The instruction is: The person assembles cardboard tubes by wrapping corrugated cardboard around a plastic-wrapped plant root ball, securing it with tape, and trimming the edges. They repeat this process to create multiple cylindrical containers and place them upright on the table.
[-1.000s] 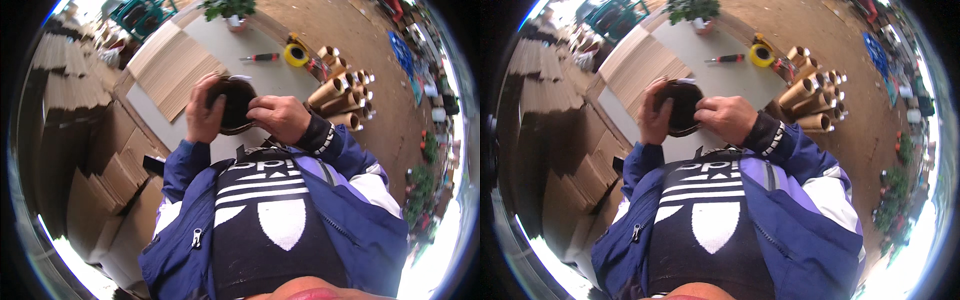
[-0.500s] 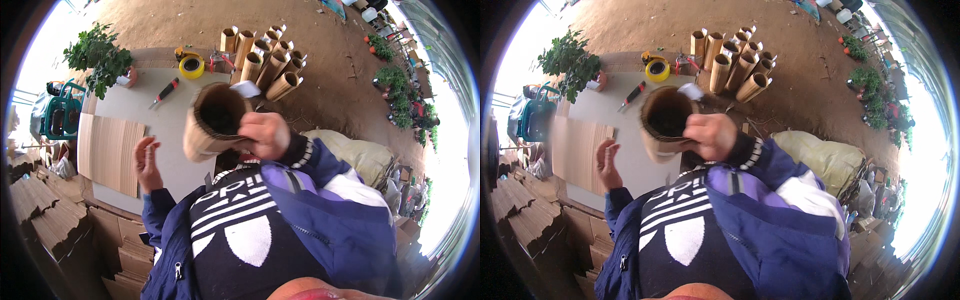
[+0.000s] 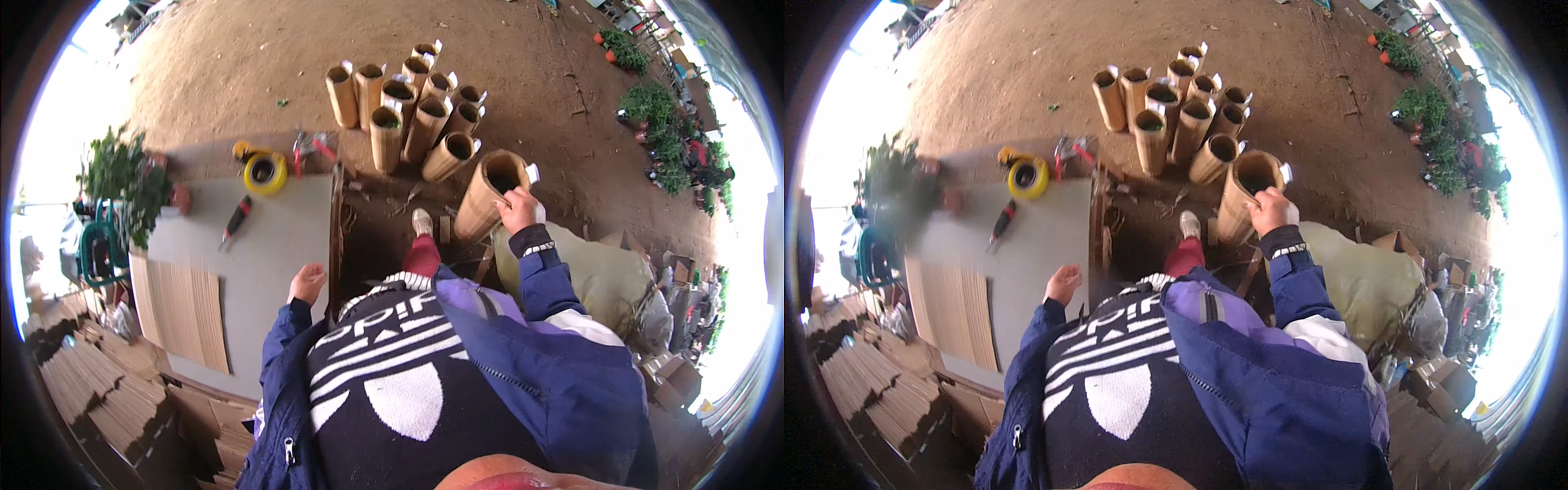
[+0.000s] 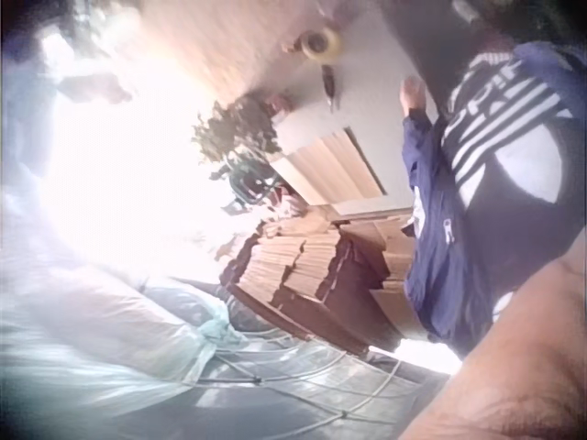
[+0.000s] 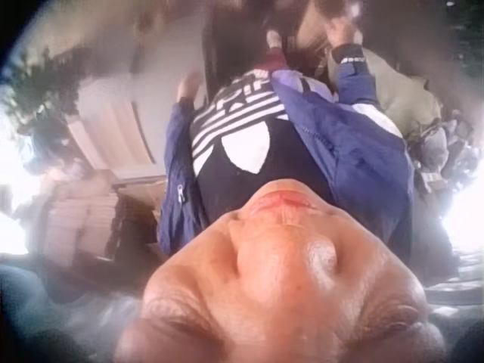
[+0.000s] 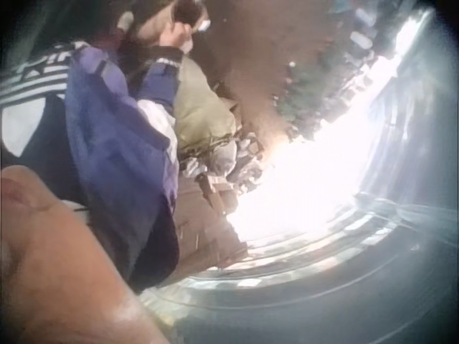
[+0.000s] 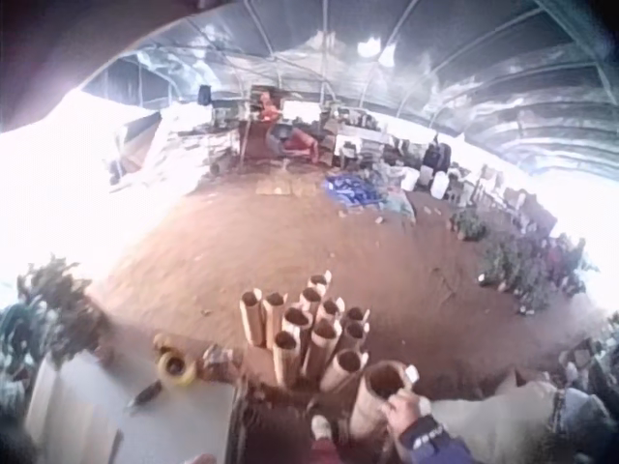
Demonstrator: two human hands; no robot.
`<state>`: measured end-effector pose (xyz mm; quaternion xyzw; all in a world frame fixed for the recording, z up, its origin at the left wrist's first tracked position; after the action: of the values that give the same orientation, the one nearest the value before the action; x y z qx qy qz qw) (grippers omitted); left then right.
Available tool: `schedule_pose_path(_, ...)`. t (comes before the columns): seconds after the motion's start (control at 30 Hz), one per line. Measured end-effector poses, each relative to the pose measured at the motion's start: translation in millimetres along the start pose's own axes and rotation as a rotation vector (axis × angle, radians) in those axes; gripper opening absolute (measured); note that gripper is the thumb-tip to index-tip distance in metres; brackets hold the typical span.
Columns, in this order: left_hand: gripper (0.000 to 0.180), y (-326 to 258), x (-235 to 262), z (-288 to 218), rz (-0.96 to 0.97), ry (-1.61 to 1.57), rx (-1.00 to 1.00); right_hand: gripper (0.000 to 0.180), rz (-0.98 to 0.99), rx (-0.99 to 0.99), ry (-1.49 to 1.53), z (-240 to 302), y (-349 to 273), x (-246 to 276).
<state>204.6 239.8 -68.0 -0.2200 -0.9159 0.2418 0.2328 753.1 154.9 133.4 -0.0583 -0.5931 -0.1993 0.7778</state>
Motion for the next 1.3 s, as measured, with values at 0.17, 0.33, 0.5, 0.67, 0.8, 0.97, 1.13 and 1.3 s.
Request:
schedule_pose_path(0.17,0.073,72.7,16.8,-9.6,-0.344,0.660,0.348,0.032,0.184,-0.344,-0.125,-179.2,76.4,-88.7)
schedule_pose_path(0.33,0.112,116.4,-1.2,-32.9,-0.251,0.640,0.717,0.030,0.208,-0.468,-0.045,-287.1,141.9,-156.7)
schedule_pose_path(0.5,0.138,126.3,-11.9,-41.1,-0.169,0.740,0.933,0.025,0.284,-0.548,-0.050,-367.1,213.4,-234.4)
schedule_pose_path(0.67,0.142,124.9,-5.8,-42.7,-0.140,0.747,0.988,0.025,0.271,-0.583,-0.059,-406.1,276.1,-307.3)
schedule_pose_path(0.8,0.140,117.0,-10.2,-43.3,-0.111,0.850,0.949,0.029,0.352,-0.556,-0.099,-408.5,314.1,-356.0)
schedule_pose_path(0.97,0.134,110.7,-11.7,-47.2,-0.132,0.885,0.934,0.028,0.515,-0.501,-0.163,-397.0,334.4,-404.9)
schedule_pose_path(1.13,0.133,112.2,-9.8,-49.6,-0.136,0.821,0.978,0.038,0.354,-0.434,0.010,-376.5,353.0,-412.6)
schedule_pose_path(1.3,0.133,119.5,-21.2,-48.0,0.024,0.896,1.025,0.062,0.377,-0.359,-0.004,-363.1,345.7,-393.0)
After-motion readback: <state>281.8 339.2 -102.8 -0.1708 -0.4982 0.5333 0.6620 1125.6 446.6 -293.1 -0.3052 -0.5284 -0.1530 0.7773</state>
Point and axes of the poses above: each hand's wrist, its own y-axis towards the middle knuckle, its own x-axis out of the back of the hand, z = x × y, the point moved 5 cm from there along y, towards the middle knuckle, and after that the axes turned 2 degrees about y, right-handed, at the moved point
